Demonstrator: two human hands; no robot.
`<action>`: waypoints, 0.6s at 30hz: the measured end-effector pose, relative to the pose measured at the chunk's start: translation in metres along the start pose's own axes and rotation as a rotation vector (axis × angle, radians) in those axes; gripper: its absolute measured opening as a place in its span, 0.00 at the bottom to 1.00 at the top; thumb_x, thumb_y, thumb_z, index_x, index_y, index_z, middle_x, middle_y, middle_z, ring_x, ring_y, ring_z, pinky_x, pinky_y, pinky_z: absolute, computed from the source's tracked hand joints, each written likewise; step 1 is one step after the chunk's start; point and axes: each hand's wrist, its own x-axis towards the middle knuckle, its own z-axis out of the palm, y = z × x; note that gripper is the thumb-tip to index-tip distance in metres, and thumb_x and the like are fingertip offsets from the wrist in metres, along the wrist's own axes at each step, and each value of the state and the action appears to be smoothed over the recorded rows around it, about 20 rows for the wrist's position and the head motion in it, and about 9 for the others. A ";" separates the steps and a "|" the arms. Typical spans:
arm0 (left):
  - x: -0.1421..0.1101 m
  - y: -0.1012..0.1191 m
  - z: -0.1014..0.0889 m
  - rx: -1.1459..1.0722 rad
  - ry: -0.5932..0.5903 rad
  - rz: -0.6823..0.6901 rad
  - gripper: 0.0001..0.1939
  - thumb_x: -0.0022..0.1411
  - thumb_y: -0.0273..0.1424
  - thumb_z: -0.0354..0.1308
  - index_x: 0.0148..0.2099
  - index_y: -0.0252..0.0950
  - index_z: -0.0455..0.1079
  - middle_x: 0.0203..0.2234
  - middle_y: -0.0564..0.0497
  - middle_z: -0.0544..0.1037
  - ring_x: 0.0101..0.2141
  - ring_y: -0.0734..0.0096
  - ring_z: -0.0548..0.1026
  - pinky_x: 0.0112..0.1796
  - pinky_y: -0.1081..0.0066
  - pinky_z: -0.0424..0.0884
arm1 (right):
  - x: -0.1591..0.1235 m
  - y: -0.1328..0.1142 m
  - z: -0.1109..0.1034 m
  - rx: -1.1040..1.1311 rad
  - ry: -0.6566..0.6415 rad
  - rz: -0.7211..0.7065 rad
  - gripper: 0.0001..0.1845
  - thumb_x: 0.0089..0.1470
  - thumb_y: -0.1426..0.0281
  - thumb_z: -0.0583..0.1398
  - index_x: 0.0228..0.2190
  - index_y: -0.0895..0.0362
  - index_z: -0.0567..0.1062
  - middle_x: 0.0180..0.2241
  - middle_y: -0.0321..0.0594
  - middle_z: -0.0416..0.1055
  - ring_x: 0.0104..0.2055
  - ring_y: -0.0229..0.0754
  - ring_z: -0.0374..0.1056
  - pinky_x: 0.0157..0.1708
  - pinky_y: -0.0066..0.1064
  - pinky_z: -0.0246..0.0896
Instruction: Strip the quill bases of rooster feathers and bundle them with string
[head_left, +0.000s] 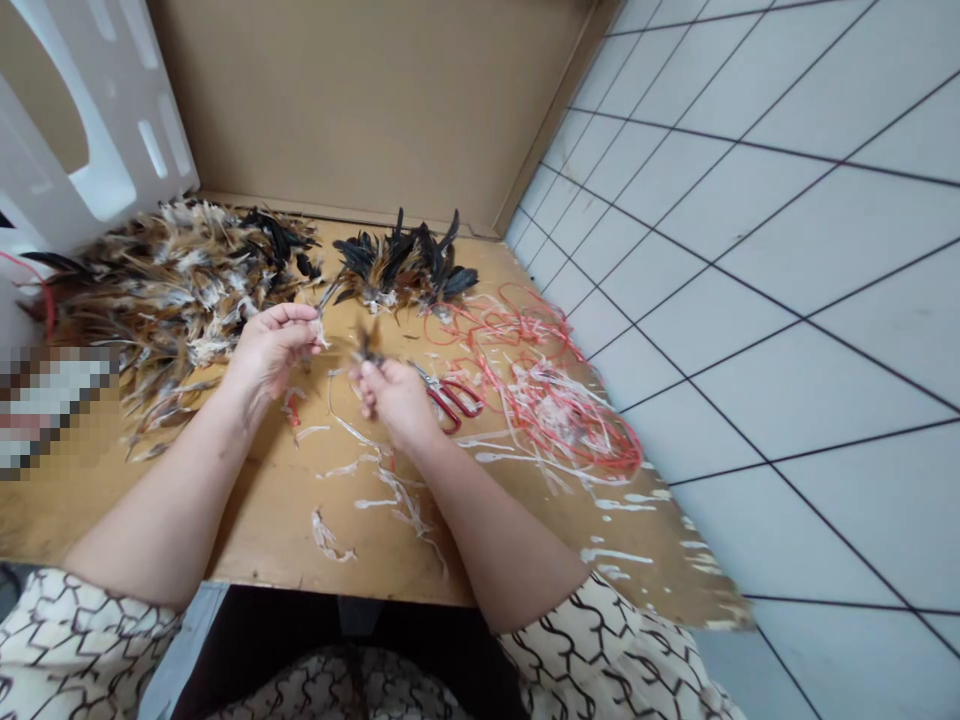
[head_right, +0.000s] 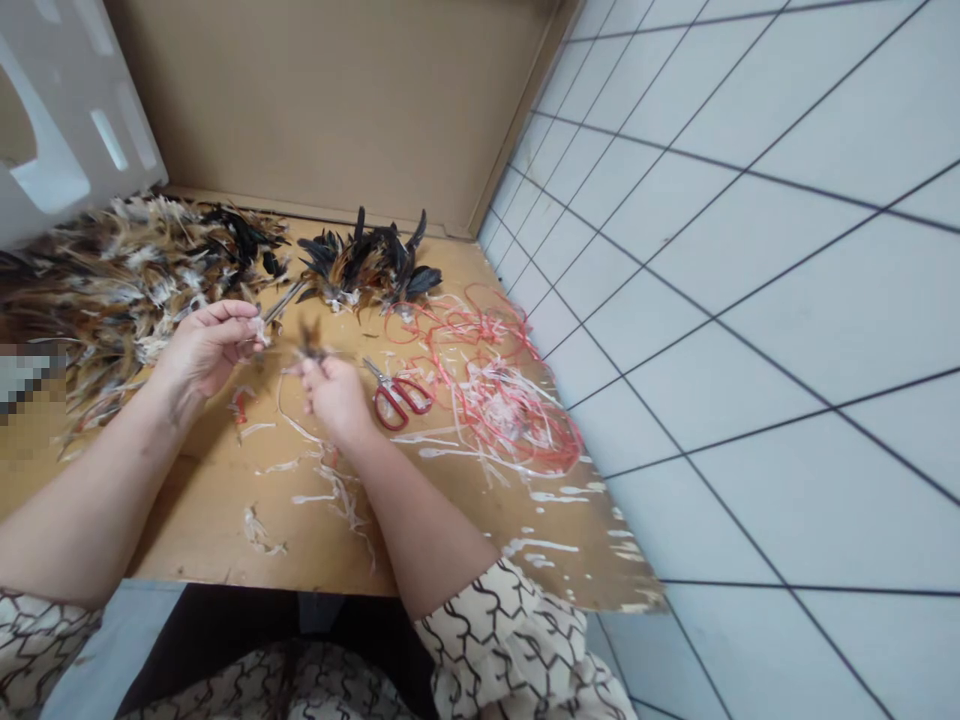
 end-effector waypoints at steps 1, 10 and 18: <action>0.000 -0.001 0.000 -0.002 0.006 0.013 0.09 0.33 0.20 0.61 0.23 0.32 0.68 0.13 0.55 0.71 0.16 0.79 0.68 0.20 0.78 0.66 | 0.003 -0.002 -0.003 0.129 0.058 -0.002 0.09 0.52 0.73 0.56 0.20 0.59 0.68 0.15 0.27 0.56 0.15 0.28 0.49 0.16 0.22 0.49; -0.013 -0.023 0.018 0.123 -0.205 0.027 0.12 0.30 0.23 0.64 0.24 0.32 0.70 0.16 0.56 0.72 0.19 0.80 0.68 0.24 0.77 0.66 | 0.002 -0.007 0.000 0.535 0.083 0.148 0.13 0.55 0.78 0.53 0.20 0.61 0.68 0.17 0.32 0.62 0.19 0.29 0.57 0.19 0.21 0.56; -0.021 -0.031 0.023 0.382 -0.177 0.220 0.05 0.39 0.25 0.59 0.25 0.34 0.68 0.14 0.58 0.68 0.17 0.80 0.65 0.20 0.77 0.62 | -0.002 0.000 0.004 0.419 -0.060 0.149 0.09 0.53 0.75 0.55 0.22 0.60 0.67 0.16 0.32 0.63 0.17 0.30 0.58 0.17 0.22 0.54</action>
